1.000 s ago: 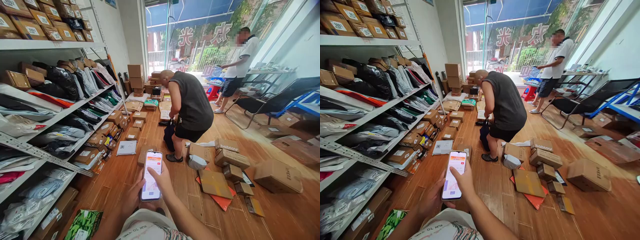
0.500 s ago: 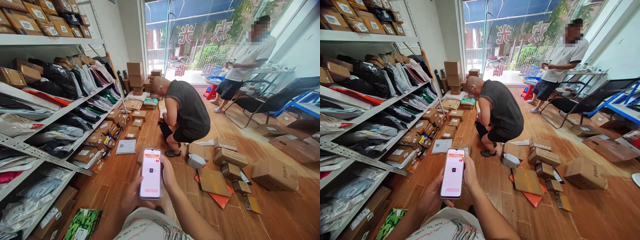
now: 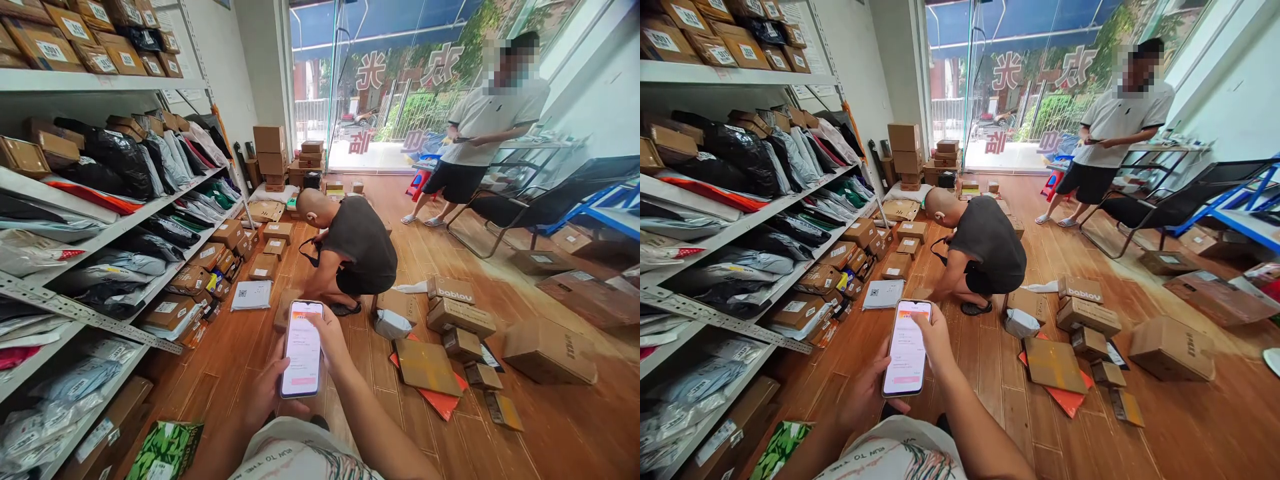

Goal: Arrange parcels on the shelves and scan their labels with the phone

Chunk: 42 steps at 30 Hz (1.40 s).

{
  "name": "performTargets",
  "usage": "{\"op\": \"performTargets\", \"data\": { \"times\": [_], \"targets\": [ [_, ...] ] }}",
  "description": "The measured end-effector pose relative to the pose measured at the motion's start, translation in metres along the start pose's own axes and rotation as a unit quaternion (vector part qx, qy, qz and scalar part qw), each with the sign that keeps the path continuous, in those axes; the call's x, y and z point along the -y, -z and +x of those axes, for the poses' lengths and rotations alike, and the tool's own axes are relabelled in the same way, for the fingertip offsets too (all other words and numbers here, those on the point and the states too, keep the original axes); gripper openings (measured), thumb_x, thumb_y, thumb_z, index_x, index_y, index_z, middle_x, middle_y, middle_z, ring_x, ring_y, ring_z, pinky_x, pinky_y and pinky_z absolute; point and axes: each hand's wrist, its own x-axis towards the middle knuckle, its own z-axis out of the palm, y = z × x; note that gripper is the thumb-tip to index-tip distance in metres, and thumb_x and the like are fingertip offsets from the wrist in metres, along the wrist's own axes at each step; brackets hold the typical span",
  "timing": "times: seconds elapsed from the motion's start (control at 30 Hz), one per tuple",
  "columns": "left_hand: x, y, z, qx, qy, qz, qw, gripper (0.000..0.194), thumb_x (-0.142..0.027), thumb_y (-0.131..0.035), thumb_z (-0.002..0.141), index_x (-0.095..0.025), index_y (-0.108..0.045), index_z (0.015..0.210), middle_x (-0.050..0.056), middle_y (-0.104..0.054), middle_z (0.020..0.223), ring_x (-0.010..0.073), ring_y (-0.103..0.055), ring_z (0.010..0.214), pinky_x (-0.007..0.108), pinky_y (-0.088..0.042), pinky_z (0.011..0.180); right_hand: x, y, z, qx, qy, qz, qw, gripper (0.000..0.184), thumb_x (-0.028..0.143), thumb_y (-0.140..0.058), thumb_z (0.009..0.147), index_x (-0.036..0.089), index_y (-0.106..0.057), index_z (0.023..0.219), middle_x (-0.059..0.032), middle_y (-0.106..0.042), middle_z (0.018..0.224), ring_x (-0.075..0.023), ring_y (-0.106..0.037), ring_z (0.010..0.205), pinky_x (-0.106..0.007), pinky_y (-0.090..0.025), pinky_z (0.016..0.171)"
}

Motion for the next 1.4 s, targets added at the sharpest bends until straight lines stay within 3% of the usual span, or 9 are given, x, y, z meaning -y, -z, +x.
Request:
{"op": "performTargets", "data": {
  "times": [0.17, 0.3, 0.47, 0.63, 0.77, 0.93, 1.03, 1.3, 1.4],
  "targets": [
    [0.001, 0.002, 0.002, 0.006, -0.005, 0.085, 0.996, 0.087, -0.047, -0.063, 0.08, -0.028, -0.015, 0.15, 0.012, -0.036, 0.15, 0.0346, -0.054, 0.114, 0.031, -0.058, 0.059, -0.004, -0.003, 0.002, -0.053, 0.022, -0.019, 0.998, 0.044, 0.047, -0.081, 0.05, 0.019, -0.057, 0.075, 0.0032, -0.059, 0.063, -0.012, -0.047, 0.056, -0.027, -0.038, 0.056],
    [0.0, 0.003, 0.003, 0.009, -0.01, 0.096, 0.995, 0.084, -0.048, -0.06, 0.08, -0.029, -0.017, 0.15, 0.011, -0.036, 0.15, 0.0352, -0.053, 0.114, 0.033, -0.058, 0.059, -0.003, -0.002, 0.002, -0.042, 0.01, 0.051, 0.998, 0.036, 0.051, -0.069, 0.06, 0.02, -0.057, 0.074, 0.0037, -0.058, 0.061, -0.0126, -0.048, 0.055, -0.026, -0.039, 0.054],
    [0.001, 0.001, 0.005, 0.008, -0.008, 0.076, 0.997, 0.086, -0.047, -0.058, 0.082, -0.033, -0.008, 0.15, 0.012, -0.041, 0.146, 0.0334, -0.055, 0.111, 0.027, -0.054, 0.053, -0.003, 0.0, 0.001, -0.032, -0.003, 0.05, 0.998, 0.029, 0.042, -0.065, 0.06, 0.02, -0.057, 0.077, 0.0045, -0.057, 0.06, -0.0116, -0.047, 0.052, -0.024, -0.037, 0.051],
    [0.002, 0.0, 0.005, 0.018, -0.012, 0.066, 0.998, 0.09, -0.044, -0.056, 0.083, -0.035, 0.005, 0.149, 0.013, -0.041, 0.145, 0.0327, -0.054, 0.11, 0.029, -0.056, 0.053, -0.009, -0.002, 0.005, -0.025, -0.002, 0.02, 0.999, 0.039, 0.05, -0.071, 0.062, 0.02, -0.055, 0.081, 0.0053, -0.055, 0.057, -0.0109, -0.043, 0.049, -0.024, -0.033, 0.048],
    [0.002, 0.002, 0.005, 0.008, -0.012, 0.041, 0.999, 0.094, -0.038, -0.054, 0.08, -0.034, 0.01, 0.148, 0.013, -0.038, 0.146, 0.0324, -0.056, 0.104, 0.033, -0.057, 0.051, -0.01, 0.005, 0.001, 0.014, 0.01, 0.022, 1.0, 0.039, 0.055, -0.064, 0.068, 0.021, -0.057, 0.086, 0.0033, -0.06, 0.068, -0.0133, -0.05, 0.059, -0.026, -0.039, 0.058],
    [-0.007, 0.003, 0.003, 0.036, -0.023, -0.014, 0.999, 0.107, -0.019, -0.052, 0.067, -0.033, 0.018, 0.146, 0.013, -0.042, 0.143, 0.0261, -0.059, 0.091, 0.033, -0.057, 0.054, -0.011, 0.021, -0.01, 0.135, -0.019, -0.052, 0.989, 0.046, 0.044, -0.062, 0.069, 0.019, -0.06, 0.107, -0.0043, -0.068, 0.1, -0.0213, -0.057, 0.088, -0.033, -0.042, 0.079],
    [-0.014, 0.002, 0.002, 0.05, -0.033, -0.01, 0.998, 0.112, -0.011, -0.052, 0.06, -0.032, 0.015, 0.147, 0.012, -0.048, 0.138, 0.0248, -0.059, 0.091, 0.032, -0.058, 0.055, -0.016, 0.026, -0.016, 0.182, -0.034, -0.041, 0.982, 0.051, 0.038, -0.061, 0.067, 0.019, -0.057, 0.114, -0.0051, -0.067, 0.107, -0.0241, -0.056, 0.099, -0.035, -0.042, 0.084],
    [-0.024, -0.007, 0.0, 0.002, -0.027, 0.05, 0.998, 0.115, -0.009, -0.056, 0.056, -0.028, 0.008, 0.149, 0.014, -0.057, 0.125, 0.0203, -0.06, 0.076, 0.03, -0.057, 0.048, -0.02, 0.023, -0.022, 0.174, -0.049, -0.014, 0.984, 0.065, 0.029, -0.057, 0.057, 0.02, -0.051, 0.121, -0.0051, -0.066, 0.11, -0.0265, -0.057, 0.1, -0.039, -0.044, 0.087],
    [-0.025, -0.009, 0.002, -0.009, -0.026, 0.03, 0.999, 0.107, -0.017, -0.055, 0.064, -0.028, 0.009, 0.149, 0.014, -0.058, 0.122, 0.0206, -0.06, 0.072, 0.032, -0.056, 0.044, -0.016, 0.022, -0.024, 0.179, -0.038, -0.017, 0.983, 0.065, 0.026, -0.056, 0.057, 0.021, -0.052, 0.122, -0.0045, -0.065, 0.113, -0.0264, -0.056, 0.104, -0.039, -0.043, 0.09]
  ]
}}
